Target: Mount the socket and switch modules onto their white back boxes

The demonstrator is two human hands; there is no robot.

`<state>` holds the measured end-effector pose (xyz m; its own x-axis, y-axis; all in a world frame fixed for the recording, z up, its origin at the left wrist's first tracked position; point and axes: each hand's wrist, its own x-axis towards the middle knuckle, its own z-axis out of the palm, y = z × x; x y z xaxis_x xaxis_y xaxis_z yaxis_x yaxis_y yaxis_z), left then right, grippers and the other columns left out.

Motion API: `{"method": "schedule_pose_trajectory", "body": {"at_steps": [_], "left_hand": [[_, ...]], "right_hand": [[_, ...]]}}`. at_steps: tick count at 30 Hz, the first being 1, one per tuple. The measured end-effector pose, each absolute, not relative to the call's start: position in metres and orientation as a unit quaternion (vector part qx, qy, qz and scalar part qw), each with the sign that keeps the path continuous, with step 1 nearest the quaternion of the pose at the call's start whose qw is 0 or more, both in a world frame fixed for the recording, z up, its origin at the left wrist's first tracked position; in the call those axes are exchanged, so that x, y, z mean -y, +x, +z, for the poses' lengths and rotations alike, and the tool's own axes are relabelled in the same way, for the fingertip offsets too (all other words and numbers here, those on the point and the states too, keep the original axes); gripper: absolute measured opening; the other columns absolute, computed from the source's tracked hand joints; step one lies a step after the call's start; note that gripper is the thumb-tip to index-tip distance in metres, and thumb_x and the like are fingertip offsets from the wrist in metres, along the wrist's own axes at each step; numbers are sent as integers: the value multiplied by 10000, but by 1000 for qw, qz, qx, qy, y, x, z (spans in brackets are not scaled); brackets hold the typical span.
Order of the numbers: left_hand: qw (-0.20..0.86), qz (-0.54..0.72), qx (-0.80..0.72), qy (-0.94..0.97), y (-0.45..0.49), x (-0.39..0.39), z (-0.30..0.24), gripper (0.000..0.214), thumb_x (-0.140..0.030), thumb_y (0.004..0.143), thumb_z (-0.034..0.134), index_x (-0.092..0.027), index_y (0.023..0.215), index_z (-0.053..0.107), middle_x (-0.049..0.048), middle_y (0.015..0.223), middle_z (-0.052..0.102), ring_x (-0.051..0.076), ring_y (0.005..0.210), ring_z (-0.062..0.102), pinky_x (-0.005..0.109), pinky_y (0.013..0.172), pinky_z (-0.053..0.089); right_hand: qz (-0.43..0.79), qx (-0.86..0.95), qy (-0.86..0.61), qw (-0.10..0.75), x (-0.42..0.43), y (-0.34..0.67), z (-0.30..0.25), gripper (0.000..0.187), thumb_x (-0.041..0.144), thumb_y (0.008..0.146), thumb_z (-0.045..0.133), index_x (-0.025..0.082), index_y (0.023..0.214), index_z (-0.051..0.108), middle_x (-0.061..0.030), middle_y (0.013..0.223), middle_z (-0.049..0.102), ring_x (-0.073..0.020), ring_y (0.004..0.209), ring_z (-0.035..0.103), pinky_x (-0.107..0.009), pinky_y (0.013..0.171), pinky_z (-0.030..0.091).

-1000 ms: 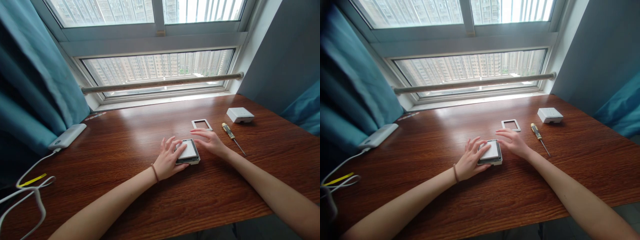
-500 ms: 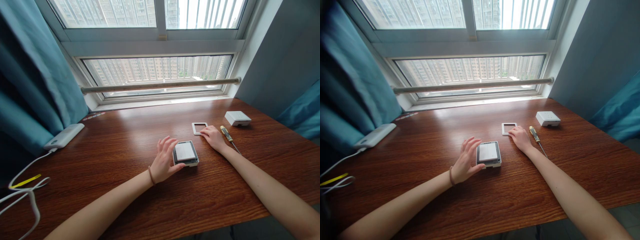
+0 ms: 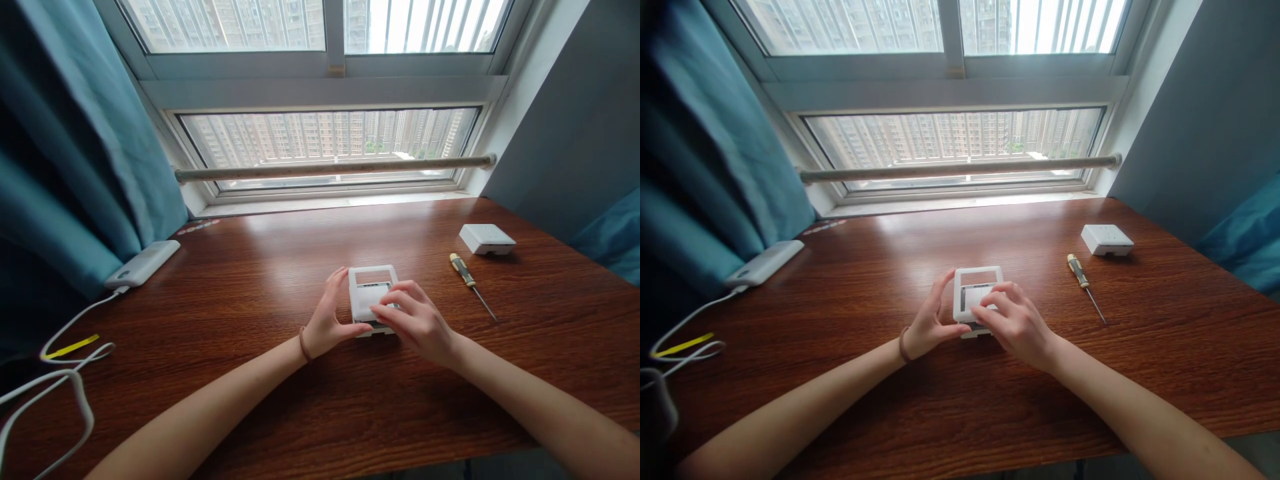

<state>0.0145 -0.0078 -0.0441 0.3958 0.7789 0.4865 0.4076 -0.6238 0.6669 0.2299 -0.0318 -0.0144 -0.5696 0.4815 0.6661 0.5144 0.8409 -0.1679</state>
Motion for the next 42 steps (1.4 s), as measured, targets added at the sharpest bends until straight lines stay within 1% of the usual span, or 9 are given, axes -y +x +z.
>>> {"method": "schedule_pose_trajectory", "body": {"at_steps": [7, 11, 13, 16, 19, 22, 29, 35, 42], "left_hand": [[255, 417, -343, 802, 14, 7, -39, 929, -449, 627, 739, -200, 1360, 226, 143, 1369, 346, 312, 1290, 324, 485, 1093, 242], [262, 421, -354, 793, 14, 8, -37, 866, -435, 620, 746, -189, 1313, 288, 140, 1341, 348, 315, 1290, 306, 498, 1098, 214], [274, 418, -357, 789, 14, 9, -38, 858, -438, 627, 739, -183, 1310, 285, 146, 1348, 329, 319, 1299, 286, 506, 1100, 202], [287, 408, -364, 787, 14, 9, -38, 856, -445, 631, 734, -172, 1306, 284, 159, 1361, 298, 331, 1313, 251, 518, 1104, 187], [293, 393, -367, 791, 14, 9, -38, 858, -449, 633, 730, -160, 1304, 279, 168, 1360, 291, 341, 1320, 228, 523, 1105, 181], [290, 379, -373, 796, 15, 9, -39, 853, -455, 638, 723, -157, 1302, 279, 171, 1349, 300, 346, 1321, 220, 527, 1103, 183], [273, 346, -409, 799, 17, 9, -43, 838, -449, 626, 726, -149, 1284, 304, 172, 1337, 321, 346, 1320, 217, 526, 1098, 196], [279, 318, -417, 804, 18, 9, -40, 827, -426, 611, 733, -118, 1266, 333, 182, 1323, 352, 342, 1333, 190, 507, 1106, 187], [271, 308, -417, 811, 18, 9, -41, 830, -435, 592, 738, -129, 1254, 342, 181, 1308, 369, 352, 1325, 204, 523, 1093, 199]], "right_hand": [[8, 891, -263, 371, 33, 232, -14, 305, 115, 823, 546, 227, 1102, 598, -63, 897, 624, -223, 910, 463, -388, 807, 453], [56, 873, -262, 407, 32, 230, -14, 244, 164, 802, 592, 213, 1037, 632, -61, 887, 619, -213, 907, 478, -381, 805, 460], [94, 834, -306, 450, 29, 230, -15, 213, 188, 809, 588, 197, 1014, 642, -71, 904, 612, -209, 916, 503, -378, 818, 459], [183, 738, -411, 503, 22, 233, -16, 238, 236, 848, 540, 177, 1063, 622, -100, 1050, 604, -214, 1005, 537, -381, 875, 448], [315, 664, -461, 497, 14, 235, -20, 293, 310, 870, 502, 169, 1105, 605, -104, 1128, 619, -214, 1038, 571, -372, 900, 454], [372, 632, -481, 480, 11, 236, -24, 311, 343, 852, 522, 158, 1078, 630, -100, 1103, 652, -222, 1020, 594, -374, 907, 457], [380, 619, -486, 486, 9, 235, -34, 330, 331, 832, 546, 149, 1096, 623, -111, 1104, 654, -224, 1006, 607, -370, 880, 485], [349, 630, -497, 484, 8, 234, -41, 312, 304, 816, 558, 148, 1079, 623, -105, 1103, 650, -220, 991, 615, -367, 874, 495], [328, 641, -505, 476, 8, 235, -42, 307, 279, 801, 567, 148, 1073, 623, -101, 1104, 648, -224, 1003, 609, -381, 889, 493]]}}
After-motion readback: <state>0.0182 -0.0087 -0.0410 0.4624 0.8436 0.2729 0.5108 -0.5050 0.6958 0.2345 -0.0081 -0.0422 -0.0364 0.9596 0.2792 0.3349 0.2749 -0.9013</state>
